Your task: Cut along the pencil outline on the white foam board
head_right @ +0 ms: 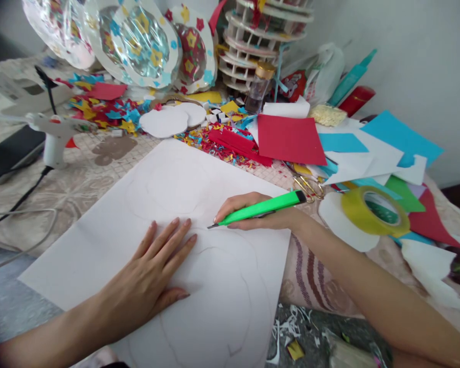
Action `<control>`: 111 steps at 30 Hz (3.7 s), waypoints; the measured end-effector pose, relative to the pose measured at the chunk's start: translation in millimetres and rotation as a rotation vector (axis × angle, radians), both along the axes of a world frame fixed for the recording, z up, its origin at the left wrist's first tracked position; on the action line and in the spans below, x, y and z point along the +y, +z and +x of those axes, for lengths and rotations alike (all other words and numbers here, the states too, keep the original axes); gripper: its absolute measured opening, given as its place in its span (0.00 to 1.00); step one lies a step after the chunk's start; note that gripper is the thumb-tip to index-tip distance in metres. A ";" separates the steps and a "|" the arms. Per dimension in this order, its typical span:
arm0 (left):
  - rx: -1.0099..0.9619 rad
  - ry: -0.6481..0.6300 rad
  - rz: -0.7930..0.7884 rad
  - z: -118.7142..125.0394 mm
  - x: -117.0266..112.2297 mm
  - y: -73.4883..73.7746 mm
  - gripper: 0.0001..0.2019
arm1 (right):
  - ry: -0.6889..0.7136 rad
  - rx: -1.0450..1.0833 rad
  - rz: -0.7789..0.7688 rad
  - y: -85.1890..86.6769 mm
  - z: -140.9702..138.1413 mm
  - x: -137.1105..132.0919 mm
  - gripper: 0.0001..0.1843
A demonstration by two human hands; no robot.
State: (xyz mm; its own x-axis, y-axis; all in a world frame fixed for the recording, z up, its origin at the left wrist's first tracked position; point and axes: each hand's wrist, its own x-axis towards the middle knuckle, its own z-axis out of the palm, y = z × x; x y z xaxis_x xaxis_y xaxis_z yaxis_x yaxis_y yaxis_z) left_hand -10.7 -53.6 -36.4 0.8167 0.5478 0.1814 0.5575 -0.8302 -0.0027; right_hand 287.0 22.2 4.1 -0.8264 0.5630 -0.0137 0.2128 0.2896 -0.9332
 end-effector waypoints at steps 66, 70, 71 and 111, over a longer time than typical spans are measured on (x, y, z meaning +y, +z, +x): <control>-0.069 0.092 -0.120 1.2 -7.1 -3.4 0.31 | -0.775 0.130 0.073 -20.6 45.8 -70.7 0.10; -0.048 0.085 -0.107 2.1 -6.3 -3.7 0.30 | -0.574 0.104 0.065 -12.0 26.2 -70.5 0.11; -0.042 0.084 -0.102 2.2 -6.1 -3.7 0.29 | -0.528 0.089 0.058 -11.1 19.5 -68.5 0.12; -0.080 0.096 -0.113 2.0 -7.3 -3.2 0.32 | -0.155 0.041 0.090 -9.5 0.3 -24.5 0.17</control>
